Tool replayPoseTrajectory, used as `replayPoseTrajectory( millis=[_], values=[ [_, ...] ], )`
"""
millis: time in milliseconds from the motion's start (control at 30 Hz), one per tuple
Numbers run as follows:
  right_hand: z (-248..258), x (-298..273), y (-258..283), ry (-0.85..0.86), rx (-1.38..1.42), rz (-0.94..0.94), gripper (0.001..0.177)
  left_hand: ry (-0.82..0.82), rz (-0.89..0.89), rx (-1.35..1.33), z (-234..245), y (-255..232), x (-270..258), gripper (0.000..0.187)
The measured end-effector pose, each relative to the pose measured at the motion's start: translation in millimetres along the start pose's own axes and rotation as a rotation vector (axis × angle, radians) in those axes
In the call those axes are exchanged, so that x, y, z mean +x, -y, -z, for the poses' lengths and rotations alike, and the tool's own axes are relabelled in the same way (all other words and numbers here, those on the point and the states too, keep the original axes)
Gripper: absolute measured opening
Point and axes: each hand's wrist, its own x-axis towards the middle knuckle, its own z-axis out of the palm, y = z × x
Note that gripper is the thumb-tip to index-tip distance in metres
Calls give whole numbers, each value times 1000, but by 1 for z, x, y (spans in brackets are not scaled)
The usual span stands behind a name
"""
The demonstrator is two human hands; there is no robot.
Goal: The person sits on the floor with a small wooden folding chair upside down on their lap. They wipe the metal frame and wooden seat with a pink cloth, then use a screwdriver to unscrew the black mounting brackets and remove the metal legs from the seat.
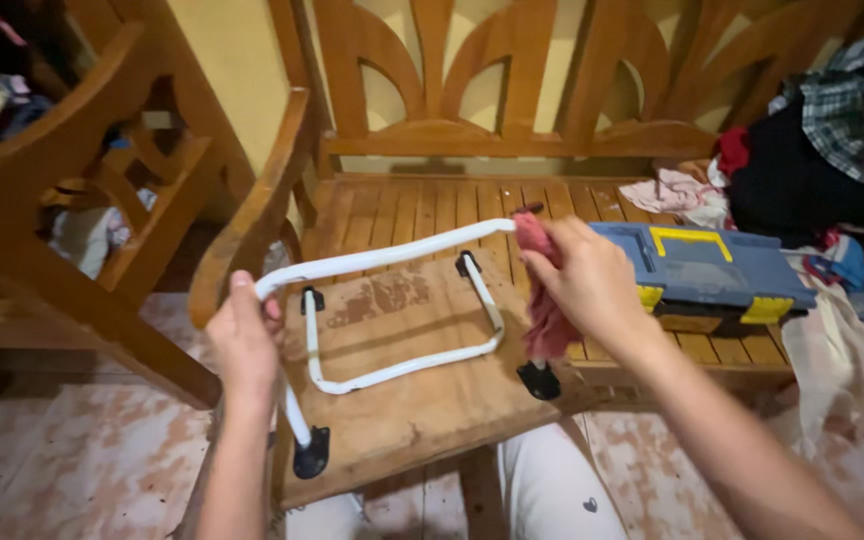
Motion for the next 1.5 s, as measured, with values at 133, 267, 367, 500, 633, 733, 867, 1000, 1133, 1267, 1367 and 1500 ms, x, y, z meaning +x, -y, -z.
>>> replayPoseTrajectory(
  millis=[133, 267, 367, 500, 633, 733, 867, 1000, 1133, 1267, 1367, 1500],
  values=[
    [-38, -61, -32, 166, 236, -326, 33, -31, -5, -6, -4, -10, 0, 55],
    [-56, -99, -55, 211, 248, -275, 34, 0, 22, -67, -3, -12, -3, 56],
    [-51, -68, -67, 332, 273, -332, 44, 24, 8, -85, -3, -18, -2, 56],
    [-39, -11, -84, 328, 484, -301, 32, 46, 8, -99, -5, -18, -4, 55],
    [-45, -17, -88, 383, 583, -283, 28, 26, 17, -64, -3, -16, -2, 55],
    [-56, -63, -82, 483, 573, -359, 26, 24, 9, -64, -3, -17, 1, 55],
    [-58, -82, -79, 530, 382, -301, 29, 58, -13, -60, -3, -18, -2, 55],
    [-40, -22, -81, 531, 407, -178, 21, 75, -15, -84, -6, -23, 1, 55],
    [-35, 0, -82, 440, 631, -348, 21, 47, 19, -65, -2, -18, -3, 54],
    [-54, -45, -83, 555, 704, -337, 20, 53, 14, -100, -4, -18, 3, 54],
    [-69, -81, -95, 653, 584, -423, 23, 74, 9, -123, -6, -16, 5, 54],
    [-83, -93, -108, 641, 524, -415, 29, 65, 9, -100, -3, -12, 6, 54]
  ],
)
